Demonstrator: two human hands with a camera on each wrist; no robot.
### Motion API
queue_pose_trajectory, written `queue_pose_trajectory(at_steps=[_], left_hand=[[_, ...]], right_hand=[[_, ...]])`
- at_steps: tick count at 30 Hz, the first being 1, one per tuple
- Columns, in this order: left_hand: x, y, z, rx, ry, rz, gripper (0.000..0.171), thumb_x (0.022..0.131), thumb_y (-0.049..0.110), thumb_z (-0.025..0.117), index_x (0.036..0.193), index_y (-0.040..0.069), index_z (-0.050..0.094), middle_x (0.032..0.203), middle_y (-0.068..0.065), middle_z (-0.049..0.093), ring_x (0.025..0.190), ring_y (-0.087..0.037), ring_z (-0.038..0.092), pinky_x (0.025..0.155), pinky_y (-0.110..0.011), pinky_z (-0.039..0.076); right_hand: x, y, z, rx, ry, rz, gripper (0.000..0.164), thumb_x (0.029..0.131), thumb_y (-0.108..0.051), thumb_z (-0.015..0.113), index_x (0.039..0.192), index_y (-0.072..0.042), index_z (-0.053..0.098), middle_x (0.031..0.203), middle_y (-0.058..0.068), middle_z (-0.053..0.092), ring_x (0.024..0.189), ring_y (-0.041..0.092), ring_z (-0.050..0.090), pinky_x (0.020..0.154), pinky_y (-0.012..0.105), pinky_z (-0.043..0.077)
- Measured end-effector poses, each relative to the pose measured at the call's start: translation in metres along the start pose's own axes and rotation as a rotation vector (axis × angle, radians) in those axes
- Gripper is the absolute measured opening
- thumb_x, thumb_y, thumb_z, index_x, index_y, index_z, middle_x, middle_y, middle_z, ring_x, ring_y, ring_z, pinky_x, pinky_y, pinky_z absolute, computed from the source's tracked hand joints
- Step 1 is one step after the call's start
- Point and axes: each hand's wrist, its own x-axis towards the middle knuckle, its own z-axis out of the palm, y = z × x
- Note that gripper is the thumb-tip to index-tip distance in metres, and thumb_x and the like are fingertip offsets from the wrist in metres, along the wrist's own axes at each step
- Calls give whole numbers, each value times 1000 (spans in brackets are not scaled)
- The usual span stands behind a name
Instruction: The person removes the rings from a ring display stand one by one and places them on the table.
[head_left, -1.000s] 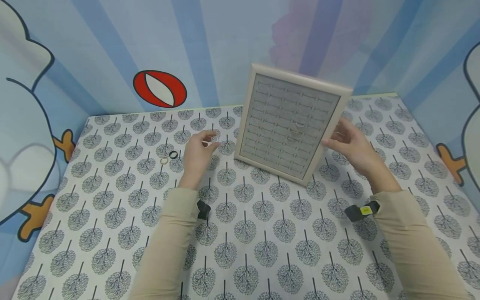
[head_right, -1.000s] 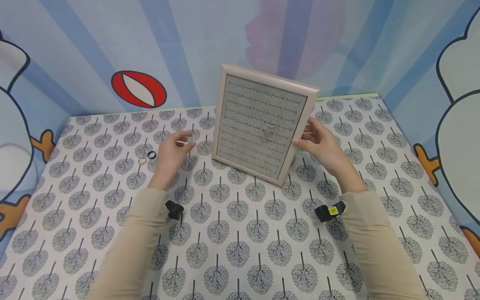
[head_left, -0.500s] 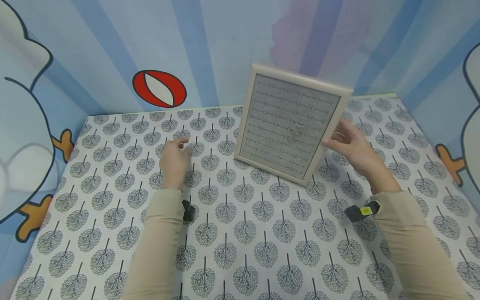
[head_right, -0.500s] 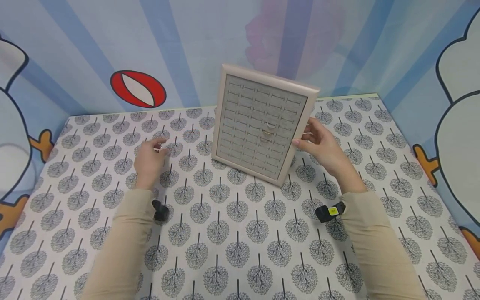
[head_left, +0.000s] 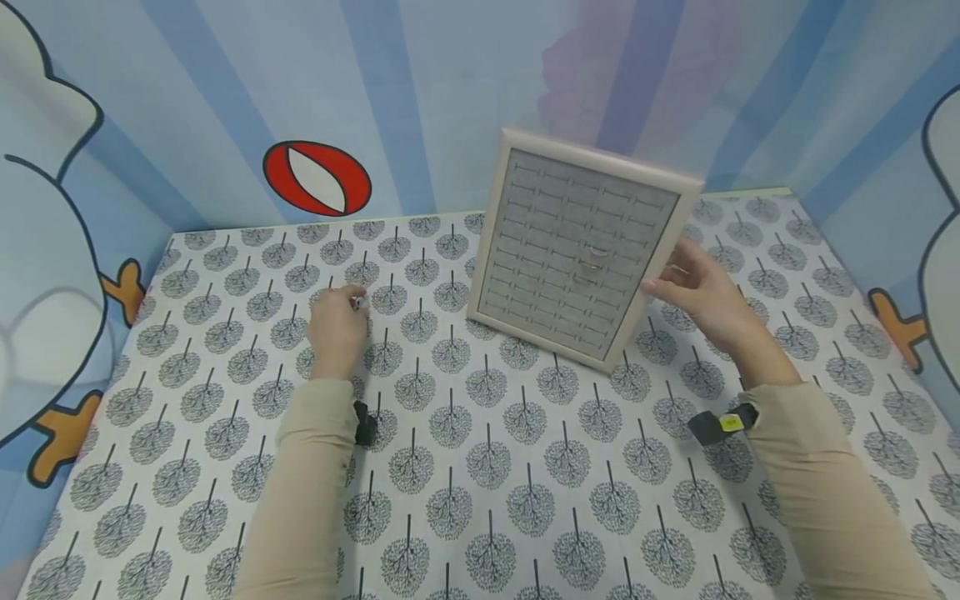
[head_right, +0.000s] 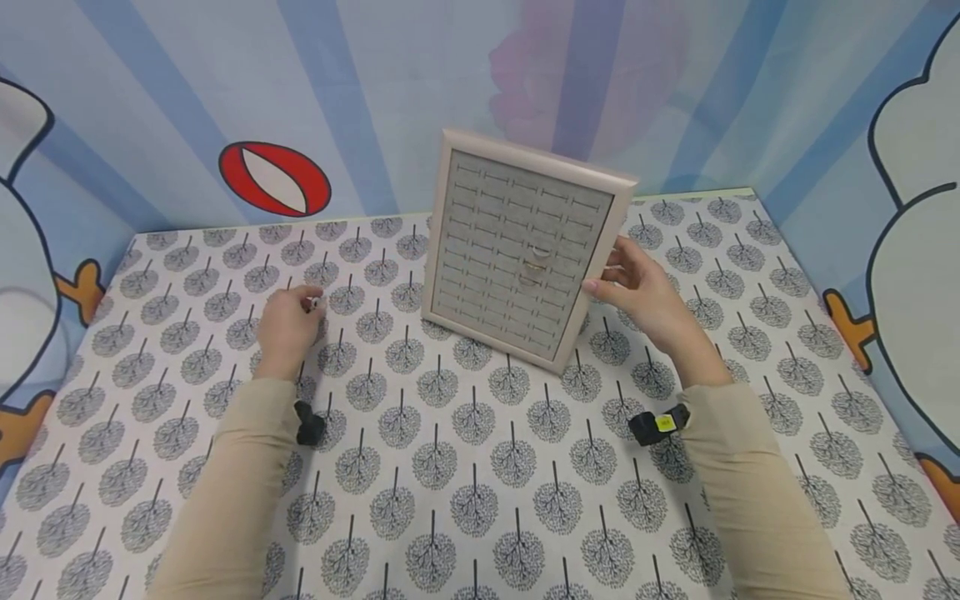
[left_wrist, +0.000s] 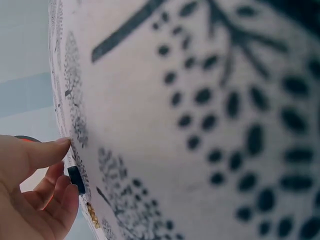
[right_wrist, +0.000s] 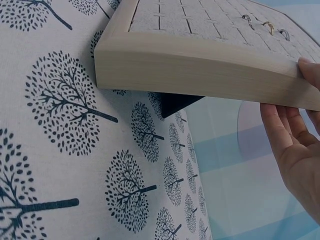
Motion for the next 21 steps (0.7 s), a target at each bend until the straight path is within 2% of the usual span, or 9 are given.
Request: queue_pose_trajectory(at_steps=[4, 8, 11, 14, 21], left_hand=[[0, 0, 0, 24, -4, 6, 32, 94, 11, 55, 125, 6, 61, 113, -17, 61, 107, -35, 56, 91, -53, 49], [0, -1, 1, 32, -1, 11, 32, 94, 10, 56, 125, 6, 61, 117, -19, 60, 112, -37, 56, 92, -55, 49], [1, -1, 2, 38, -3, 15, 32, 94, 10, 55, 125, 6, 61, 120, -21, 60, 115, -39, 54, 93, -57, 48], [2, -1, 2, 44, -2, 20, 33, 94, 9, 55, 125, 5, 61, 120, -22, 60, 115, -40, 54, 89, -55, 50], [0, 3, 2, 23, 12, 28, 34, 91, 3, 53, 125, 3, 61, 125, -25, 57, 116, -42, 52, 79, -49, 55]], right_hand=[[0, 0, 0, -5, 0, -3, 63, 92, -16, 62, 147, -27, 33, 133, -3, 52, 110, 0, 53, 109, 59, 34], [1, 1, 0, -16, -7, -23, 63, 93, -17, 61, 148, -27, 32, 132, -3, 52, 110, -1, 52, 109, 60, 34], [1, 1, 0, -24, -4, -24, 63, 93, -18, 62, 148, -27, 33, 128, -8, 52, 110, -1, 52, 109, 59, 35], [1, 1, -1, -25, -2, -21, 63, 93, -19, 62, 147, -27, 33, 126, -10, 53, 112, 2, 52, 109, 59, 35], [0, 0, -1, -18, 3, -6, 63, 92, -17, 62, 147, -27, 33, 128, -6, 54, 114, 6, 52, 108, 60, 35]])
